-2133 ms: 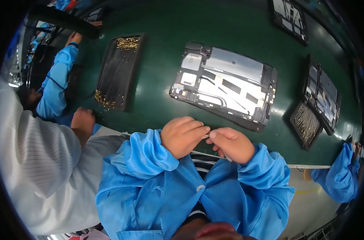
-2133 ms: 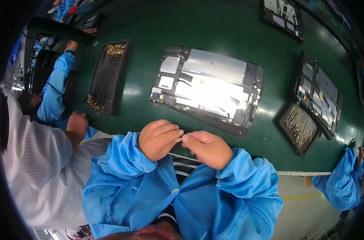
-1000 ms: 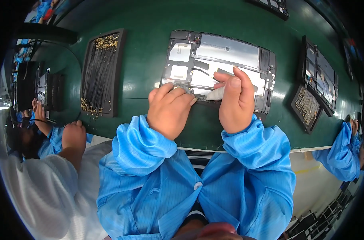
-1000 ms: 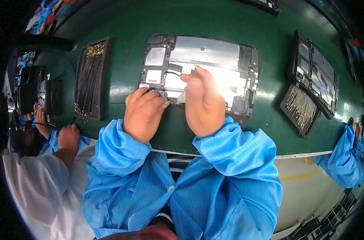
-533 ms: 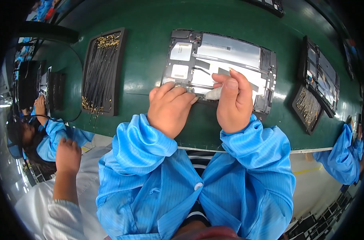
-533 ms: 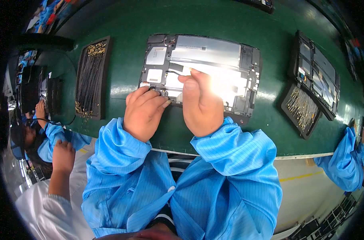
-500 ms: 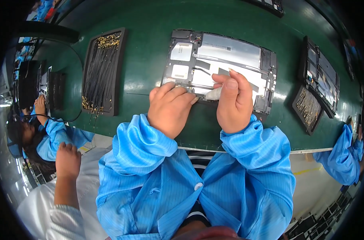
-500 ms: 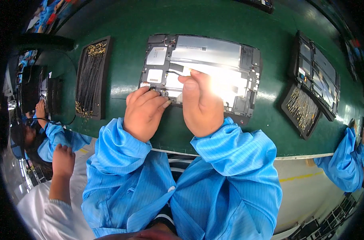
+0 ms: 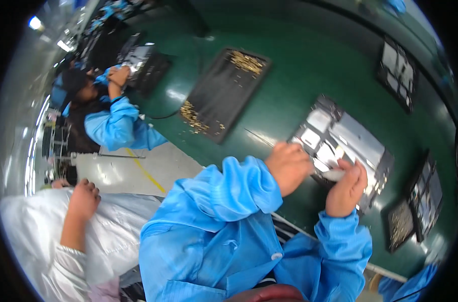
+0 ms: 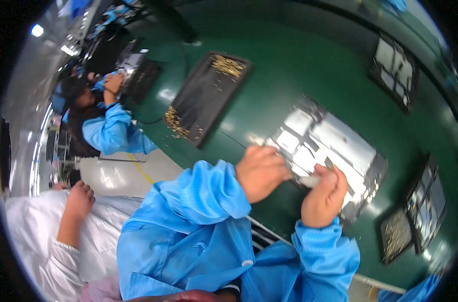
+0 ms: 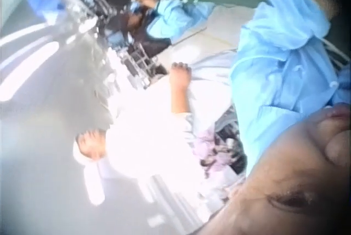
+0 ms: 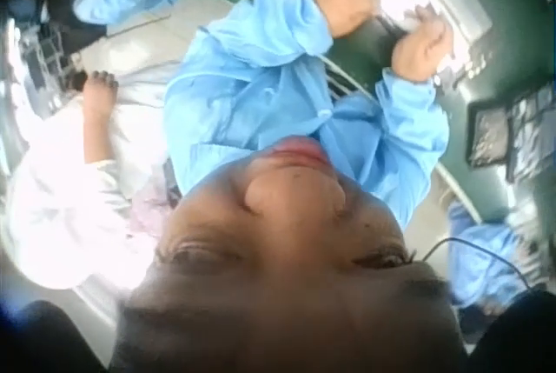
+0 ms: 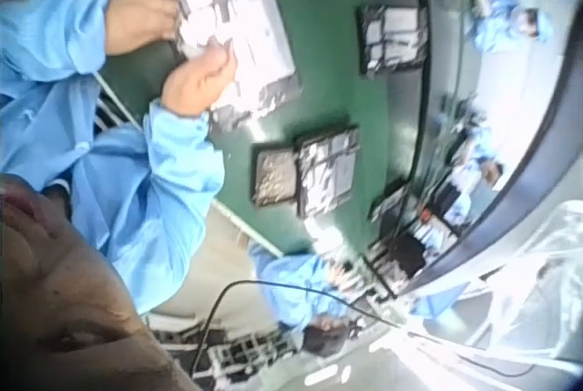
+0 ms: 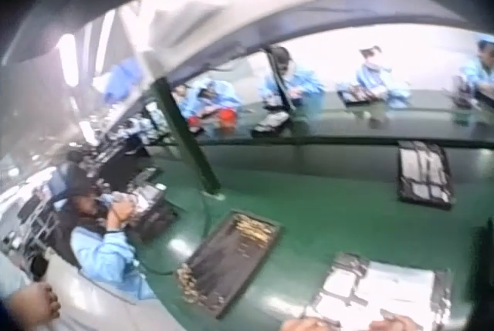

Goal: The person assembles internal components, ribbon cables, and electronic parts into tablet housings, taking the parts from storage trays and inserting them into the housing. The person uses tweezers and a dispensing tool to precisely place the small components.

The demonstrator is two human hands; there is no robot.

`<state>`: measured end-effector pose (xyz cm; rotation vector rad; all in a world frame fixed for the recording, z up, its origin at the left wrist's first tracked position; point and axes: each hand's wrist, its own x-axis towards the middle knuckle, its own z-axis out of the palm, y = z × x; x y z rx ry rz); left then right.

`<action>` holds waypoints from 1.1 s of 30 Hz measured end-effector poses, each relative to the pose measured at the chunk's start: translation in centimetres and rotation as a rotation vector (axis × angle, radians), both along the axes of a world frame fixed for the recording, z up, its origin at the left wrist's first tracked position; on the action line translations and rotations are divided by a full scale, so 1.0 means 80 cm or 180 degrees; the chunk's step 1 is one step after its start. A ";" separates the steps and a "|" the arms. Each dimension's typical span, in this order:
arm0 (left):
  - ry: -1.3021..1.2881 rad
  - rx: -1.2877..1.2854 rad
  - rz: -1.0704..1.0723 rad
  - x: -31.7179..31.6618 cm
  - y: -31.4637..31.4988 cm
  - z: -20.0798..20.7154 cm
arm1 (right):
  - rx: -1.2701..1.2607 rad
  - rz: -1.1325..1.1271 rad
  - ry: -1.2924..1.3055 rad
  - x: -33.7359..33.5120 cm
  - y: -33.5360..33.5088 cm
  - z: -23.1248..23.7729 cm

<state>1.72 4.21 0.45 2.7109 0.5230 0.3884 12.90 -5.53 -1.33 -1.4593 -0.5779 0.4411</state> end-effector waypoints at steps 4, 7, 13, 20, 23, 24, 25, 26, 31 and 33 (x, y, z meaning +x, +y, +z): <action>-0.0054 -0.0042 0.0099 -0.005 -0.005 -0.008 | -0.0039 0.0083 0.0024 -0.004 -0.001 0.006; -0.0224 0.0001 0.0135 -0.008 -0.007 -0.012 | -0.0159 0.0121 0.0090 -0.006 0.001 0.011; -0.0097 -0.0060 0.0131 -0.006 -0.011 -0.007 | -0.0155 0.0216 0.0036 -0.004 -0.006 0.005; 0.0140 0.0113 -0.0096 -0.002 -0.003 0.001 | -0.0174 -0.0010 -0.0165 -0.002 -0.001 0.000; -0.0030 0.0237 -0.0176 0.001 0.004 -0.006 | -0.0013 0.0119 -0.0454 0.002 0.005 0.000; -0.0176 0.0180 -0.0187 0.005 0.007 -0.005 | -0.0117 0.0113 -0.0471 0.005 0.006 -0.007; -0.0303 0.0123 -0.0140 0.006 0.007 -0.002 | -0.0070 0.0018 -0.0646 0.007 0.010 -0.006; -0.0354 0.0084 -0.0155 0.012 0.006 0.003 | -0.0064 -0.0012 -0.0612 0.011 0.008 -0.009; -0.0267 0.0140 0.0144 0.010 -0.004 -0.002 | -0.0071 0.0151 -0.0052 0.010 0.003 -0.003; -0.0118 0.0014 0.0190 0.006 -0.008 -0.004 | -0.0039 0.0113 -0.0154 0.009 0.000 -0.008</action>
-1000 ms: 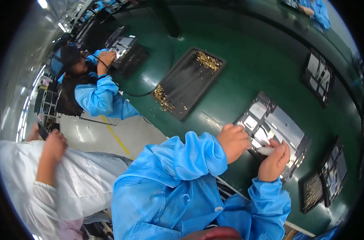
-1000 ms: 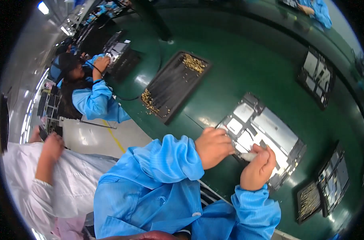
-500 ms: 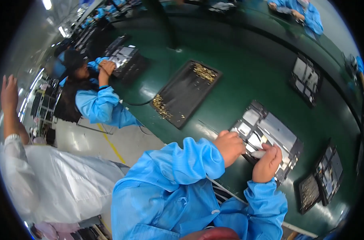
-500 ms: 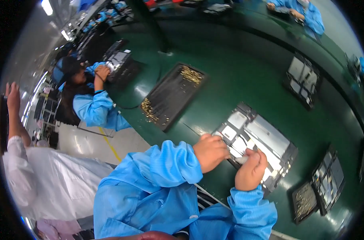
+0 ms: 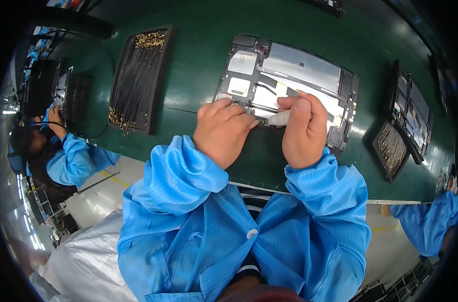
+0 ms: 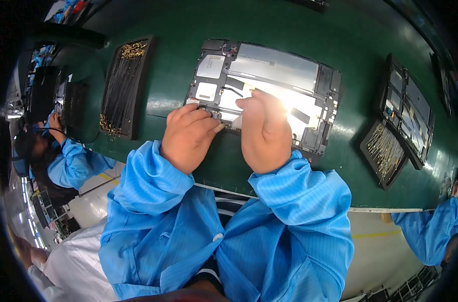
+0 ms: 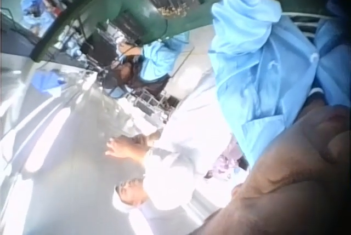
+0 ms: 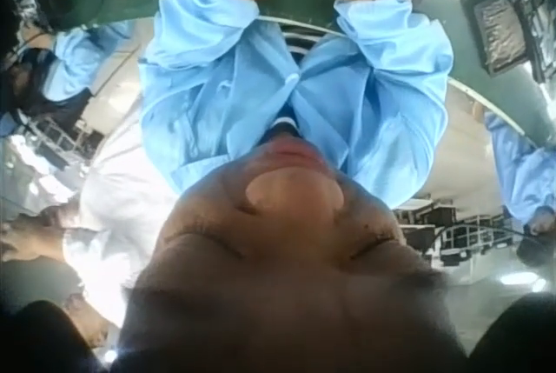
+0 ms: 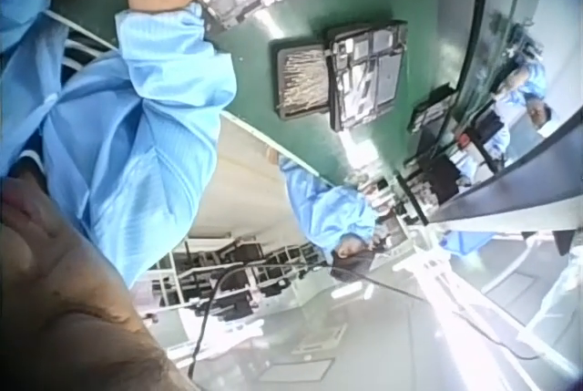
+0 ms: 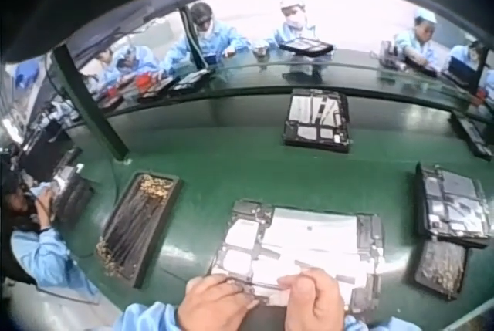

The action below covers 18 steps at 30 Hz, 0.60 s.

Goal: The person assembles internal components, ribbon cables, and electronic parts into tablet housings, taking the parts from storage trays and inserting them into the housing. The person uses tweezers and a dispensing tool to precisely place the small components.

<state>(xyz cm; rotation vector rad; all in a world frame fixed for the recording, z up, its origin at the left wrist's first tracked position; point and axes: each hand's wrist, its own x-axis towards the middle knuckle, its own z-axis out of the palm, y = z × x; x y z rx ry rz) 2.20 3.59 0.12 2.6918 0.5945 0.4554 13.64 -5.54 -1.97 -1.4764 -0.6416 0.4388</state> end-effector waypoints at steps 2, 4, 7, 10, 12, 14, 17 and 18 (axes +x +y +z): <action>-0.0006 0.0003 -0.0012 -0.001 -0.001 0.000 | -0.0023 -0.0180 -0.0319 -0.001 -0.003 -0.005; 0.0020 -0.0012 -0.0015 -0.001 -0.002 0.002 | 0.0152 -0.0194 -0.0002 -0.004 -0.003 0.002; 0.0030 -0.0042 -0.0020 -0.004 -0.003 0.004 | 0.0291 -0.0238 0.0260 -0.010 -0.004 0.007; 0.0017 -0.0081 -0.0022 -0.004 -0.001 0.004 | 0.0201 -0.0232 0.0068 -0.009 -0.002 0.004; 0.0016 -0.0080 -0.0021 -0.003 0.000 0.004 | 0.0170 -0.0198 -0.0072 -0.009 -0.001 0.002; 0.0086 -0.0089 -0.0025 -0.001 0.000 0.005 | 0.0111 -0.0131 -0.0154 -0.008 0.001 0.005; 0.0124 -0.0115 -0.0122 0.003 0.003 0.006 | -0.0397 0.0128 -0.0644 -0.003 0.000 0.015; 0.0118 -0.0105 -0.0133 0.003 0.004 0.005 | -0.0389 0.0115 -0.0650 -0.001 0.003 0.023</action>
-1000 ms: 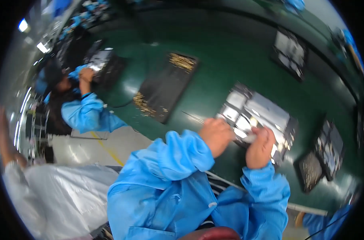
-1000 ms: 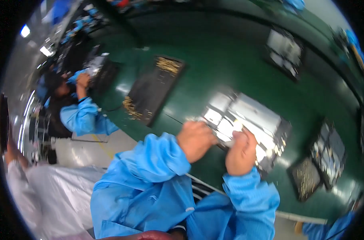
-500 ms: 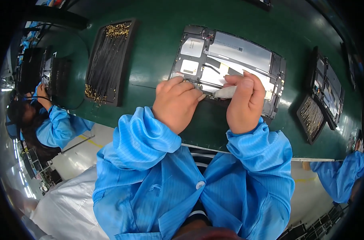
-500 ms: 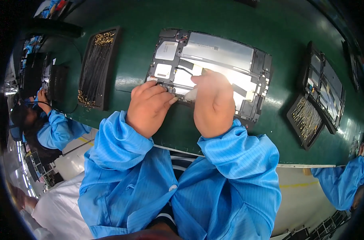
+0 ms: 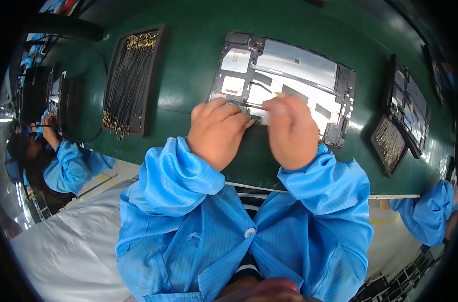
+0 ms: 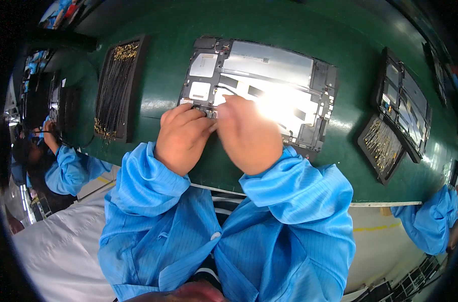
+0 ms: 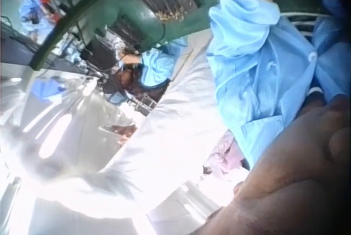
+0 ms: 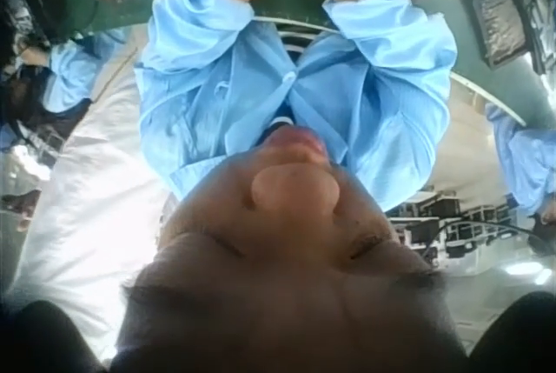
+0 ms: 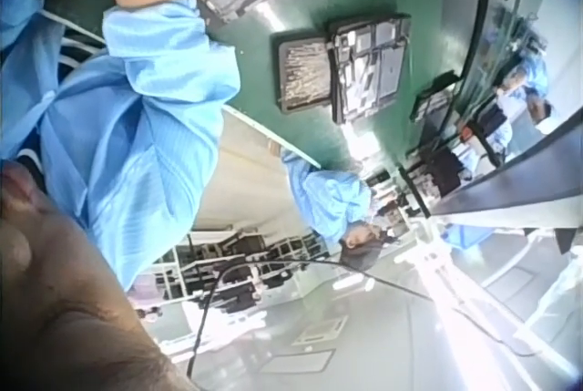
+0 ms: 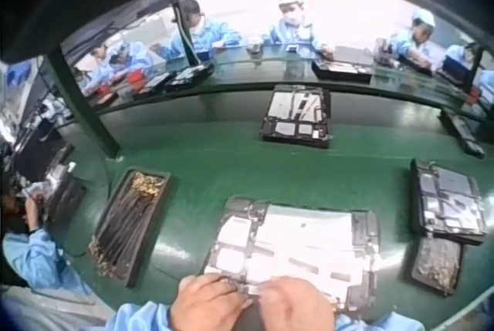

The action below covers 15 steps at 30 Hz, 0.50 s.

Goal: The person assembles internal components, ribbon cables, and electronic parts into tablet housings, taking the parts from storage trays and inserting them into the housing. The person uses tweezers and a dispensing tool to precisely place the small components.

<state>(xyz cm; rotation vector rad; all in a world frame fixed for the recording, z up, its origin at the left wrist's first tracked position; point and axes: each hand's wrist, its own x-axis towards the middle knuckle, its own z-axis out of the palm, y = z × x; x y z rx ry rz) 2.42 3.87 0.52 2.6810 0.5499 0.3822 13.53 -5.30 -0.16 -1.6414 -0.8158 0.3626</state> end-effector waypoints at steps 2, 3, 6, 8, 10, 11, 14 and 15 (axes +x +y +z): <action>-0.0099 0.0245 0.0135 -0.004 -0.001 -0.002 | -0.0408 0.0909 -0.1769 0.001 0.008 0.022; -0.0123 0.0262 0.0124 -0.007 0.000 -0.003 | -0.0087 0.0995 -0.1494 -0.001 0.017 0.027; -0.0020 0.0138 0.0024 -0.005 0.006 -0.006 | -0.0132 0.1086 -0.1376 0.001 0.019 0.028; -0.0055 0.0229 -0.0132 -0.005 0.004 -0.001 | -0.0168 0.1164 -0.1548 0.010 0.022 0.019; -0.0067 0.0275 -0.0096 -0.006 0.003 -0.003 | -0.0411 0.0415 0.0585 0.022 0.038 0.010; -0.0234 0.0484 0.0173 -0.014 0.005 -0.008 | -0.0332 0.0396 0.1617 0.039 0.047 0.018; -0.0348 0.1013 0.1041 -0.040 0.014 -0.028 | -0.0079 -0.0034 0.2826 0.071 0.082 0.065; -0.0380 0.0869 0.1268 -0.041 0.014 -0.028 | -0.0061 -0.0032 0.2780 0.081 0.097 0.068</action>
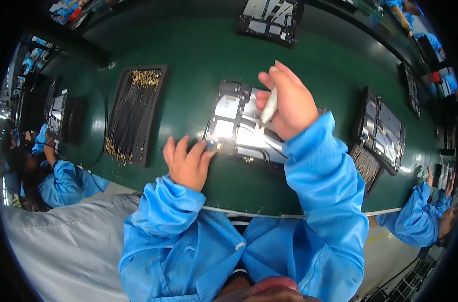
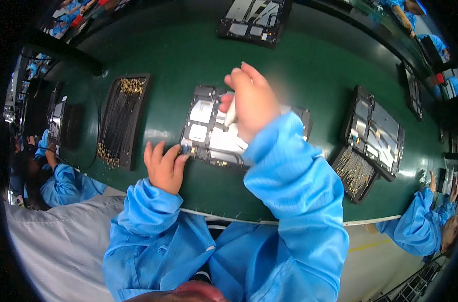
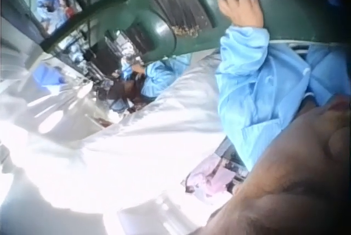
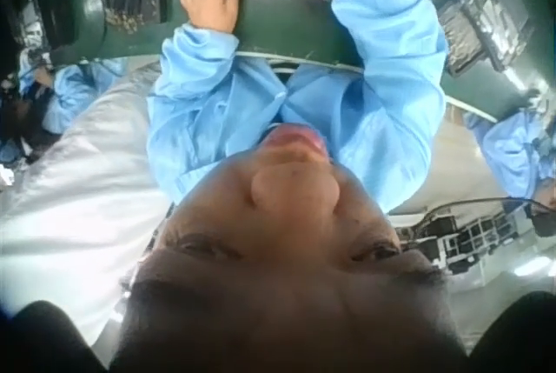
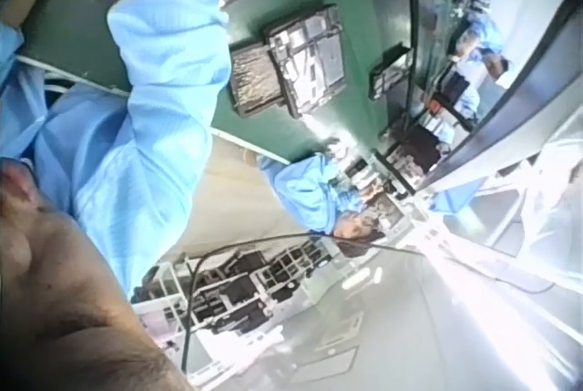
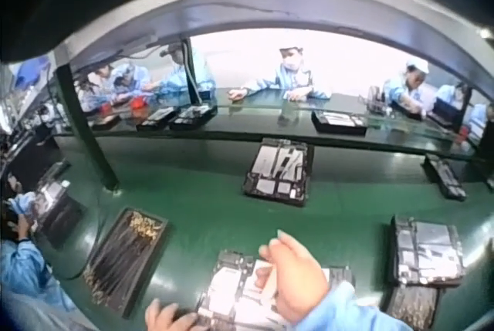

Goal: The person assembles internal components, ribbon cables, and electronic parts into tablet housings, taking the parts from storage trays and inserting them into the housing. The person uses tweezers and a dispensing tool to precisely place the small components.

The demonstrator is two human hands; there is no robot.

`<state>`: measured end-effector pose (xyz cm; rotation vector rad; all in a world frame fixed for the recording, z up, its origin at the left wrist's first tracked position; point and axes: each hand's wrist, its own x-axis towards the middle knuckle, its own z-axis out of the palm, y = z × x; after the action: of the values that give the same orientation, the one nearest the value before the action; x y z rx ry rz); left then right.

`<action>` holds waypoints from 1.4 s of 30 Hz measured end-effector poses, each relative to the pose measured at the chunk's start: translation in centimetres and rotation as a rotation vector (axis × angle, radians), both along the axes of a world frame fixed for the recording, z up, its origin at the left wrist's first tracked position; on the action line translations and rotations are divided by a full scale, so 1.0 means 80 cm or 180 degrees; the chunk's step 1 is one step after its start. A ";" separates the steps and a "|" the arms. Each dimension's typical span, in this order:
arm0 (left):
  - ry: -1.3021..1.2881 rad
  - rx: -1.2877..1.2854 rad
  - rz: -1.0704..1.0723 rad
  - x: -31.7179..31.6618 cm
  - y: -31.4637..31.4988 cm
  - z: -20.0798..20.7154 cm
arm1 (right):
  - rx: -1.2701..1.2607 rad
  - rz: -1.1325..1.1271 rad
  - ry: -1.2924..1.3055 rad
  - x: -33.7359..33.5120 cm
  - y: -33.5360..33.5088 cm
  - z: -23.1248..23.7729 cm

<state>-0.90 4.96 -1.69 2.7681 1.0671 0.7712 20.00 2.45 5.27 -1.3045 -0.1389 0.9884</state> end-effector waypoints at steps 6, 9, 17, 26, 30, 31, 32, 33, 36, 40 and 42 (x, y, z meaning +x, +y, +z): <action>-0.0260 -0.0411 0.0499 0.002 0.007 -0.012 | 0.0007 -0.1109 0.1509 0.066 0.102 -0.026; -0.0199 -0.0519 0.0275 0.007 0.008 -0.016 | 0.0092 -0.1690 0.1659 0.112 0.131 -0.072; -0.0131 -0.0817 0.0180 0.001 0.011 -0.013 | -0.0003 -0.2040 0.1582 0.136 0.172 -0.070; -0.0151 -0.0510 0.0130 0.005 0.012 -0.020 | 0.0437 -0.1530 0.0730 0.127 0.116 -0.015; -0.0066 -0.0388 0.0217 0.014 0.008 -0.017 | 0.0572 -0.1864 0.0453 0.126 0.013 0.022; -0.0096 -0.0380 0.0213 0.017 0.008 -0.017 | 0.0627 -0.2018 0.0395 0.127 -0.021 0.029; -0.0130 -0.0377 0.0205 0.014 0.009 -0.017 | 0.0806 -0.2008 0.0200 0.125 -0.052 0.031; -0.0167 -0.0383 0.0216 0.012 0.009 -0.017 | 0.0839 -0.2248 0.0262 0.125 -0.084 0.031; -0.0413 -0.0284 0.0457 0.007 0.006 -0.013 | 0.1285 -0.2230 0.0035 0.111 -0.183 0.045; -0.1556 -0.2108 0.1066 -0.002 -0.007 -0.001 | 0.0721 -0.2974 -0.0363 0.102 -0.279 0.006; -0.2065 -0.3545 0.1540 0.001 -0.010 0.015 | 0.0429 -0.3130 -0.0037 0.092 -0.300 -0.028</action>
<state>-0.82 4.12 -0.49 1.2459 1.3968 0.6987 27.32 -21.51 3.03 -1.0530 0.3961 0.1239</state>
